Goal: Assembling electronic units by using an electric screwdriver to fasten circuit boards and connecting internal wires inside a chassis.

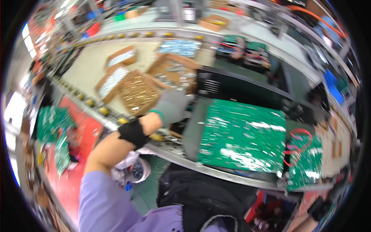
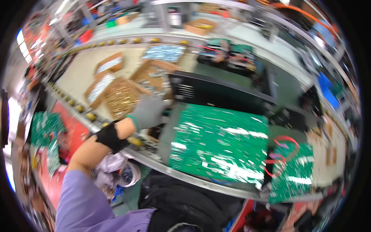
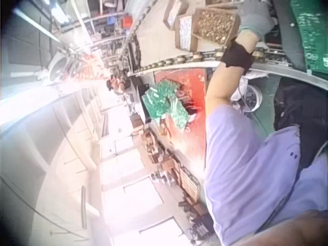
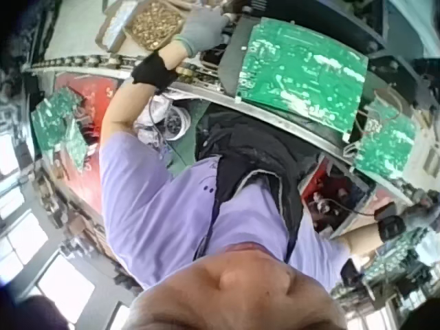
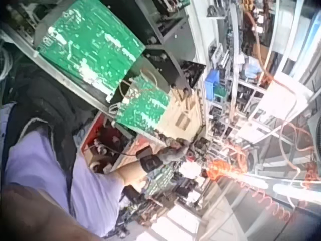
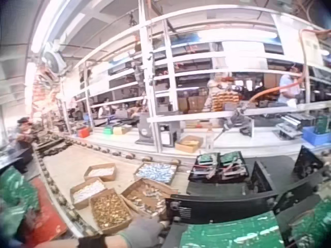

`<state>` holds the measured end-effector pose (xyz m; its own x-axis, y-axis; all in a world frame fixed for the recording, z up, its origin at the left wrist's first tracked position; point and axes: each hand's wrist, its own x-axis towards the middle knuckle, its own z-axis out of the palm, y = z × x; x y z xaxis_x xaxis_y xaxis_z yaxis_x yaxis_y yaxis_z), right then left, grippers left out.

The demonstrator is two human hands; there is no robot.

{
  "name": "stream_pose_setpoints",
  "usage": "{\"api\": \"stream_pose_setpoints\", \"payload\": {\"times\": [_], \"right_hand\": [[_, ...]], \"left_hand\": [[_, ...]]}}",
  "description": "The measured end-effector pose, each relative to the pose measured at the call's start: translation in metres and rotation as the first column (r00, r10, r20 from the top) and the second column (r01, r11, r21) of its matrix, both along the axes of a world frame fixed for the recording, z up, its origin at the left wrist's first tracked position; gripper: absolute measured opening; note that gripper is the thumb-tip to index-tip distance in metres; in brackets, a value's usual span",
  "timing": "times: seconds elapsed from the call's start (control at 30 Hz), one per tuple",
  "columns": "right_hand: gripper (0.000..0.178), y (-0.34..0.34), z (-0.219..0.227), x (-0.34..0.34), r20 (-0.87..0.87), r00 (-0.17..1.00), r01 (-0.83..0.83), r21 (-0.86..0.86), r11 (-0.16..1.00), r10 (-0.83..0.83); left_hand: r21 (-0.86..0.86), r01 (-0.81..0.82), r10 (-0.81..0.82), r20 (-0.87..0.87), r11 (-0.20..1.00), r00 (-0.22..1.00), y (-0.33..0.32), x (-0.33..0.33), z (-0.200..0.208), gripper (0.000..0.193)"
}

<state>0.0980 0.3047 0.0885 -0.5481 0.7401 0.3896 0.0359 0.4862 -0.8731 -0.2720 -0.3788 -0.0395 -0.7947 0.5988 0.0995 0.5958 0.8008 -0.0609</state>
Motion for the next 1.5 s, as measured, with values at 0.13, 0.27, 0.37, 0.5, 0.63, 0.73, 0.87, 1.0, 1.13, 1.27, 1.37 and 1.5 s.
{"api": "stream_pose_setpoints", "payload": {"times": [0.13,0.27,0.37,0.5,0.63,0.73,0.87,1.0,1.13,1.27,1.37,1.5], "right_hand": [[0.041,-0.027,-0.01,0.0,0.022,0.982,0.153,0.482,0.863,-0.186],[0.034,-0.086,0.009,-0.024,-0.213,0.971,-0.069,0.189,0.98,0.109],[0.036,-0.127,0.019,-0.048,-0.39,0.905,-0.115,0.169,0.979,0.173],[0.032,-0.148,0.027,-0.062,-0.41,0.869,-0.209,0.202,0.957,0.277],[0.033,-0.147,0.022,-0.058,-0.424,0.86,-0.226,0.184,0.957,0.285],[0.033,-0.146,0.022,-0.056,-0.419,0.854,-0.243,0.204,0.948,0.309],[0.039,-0.151,0.024,-0.056,-0.407,0.858,-0.25,0.202,0.947,0.314],[0.042,-0.154,0.025,-0.053,-0.385,0.864,-0.282,0.162,0.946,0.324],[0.045,-0.148,0.027,-0.055,-0.371,0.832,-0.372,0.18,0.911,0.413],[0.046,-0.143,0.029,-0.059,-0.423,0.794,-0.433,0.112,0.894,0.437],[0.048,-0.143,0.032,-0.062,-0.448,0.764,-0.482,0.084,0.872,0.465],[0.048,-0.149,0.035,-0.067,-0.443,0.762,-0.521,0.014,0.853,0.473]], "left_hand": [[-0.115,0.073,-0.05,0.194,0.991,0.98,-0.004,-0.025,-0.001,0.015],[-0.033,0.008,-0.008,0.011,0.999,1.0,-0.032,-0.045,0.009,0.014],[-0.003,0.213,-0.213,0.048,0.977,0.976,-0.041,-0.043,-0.006,0.018],[-0.161,0.158,-0.179,-0.125,0.974,0.976,-0.027,-0.034,-0.022,0.02],[-0.124,-0.187,0.199,0.098,0.975,0.975,-0.036,-0.042,-0.014,0.022],[-0.003,-0.226,0.222,-0.165,0.974,0.961,-0.078,-0.058,-0.002,0.019],[0.251,-0.209,0.252,-0.155,0.945,0.955,-0.155,-0.076,0.034,0.014],[0.783,-0.619,-0.199,0.618,0.066,0.761,-0.166,-0.031,0.082,0.04],[0.859,-0.507,-0.543,0.393,-0.071,0.742,-0.063,0.03,0.125,0.058],[0.844,-0.536,-0.779,0.343,0.01,0.525,0.07,0.083,0.16,0.072],[0.882,-0.175,-0.691,0.455,0.438,0.561,0.145,0.112,0.186,0.061],[0.473,0.523,-0.684,0.279,0.709,0.674,0.219,0.145,0.191,0.025]]}}
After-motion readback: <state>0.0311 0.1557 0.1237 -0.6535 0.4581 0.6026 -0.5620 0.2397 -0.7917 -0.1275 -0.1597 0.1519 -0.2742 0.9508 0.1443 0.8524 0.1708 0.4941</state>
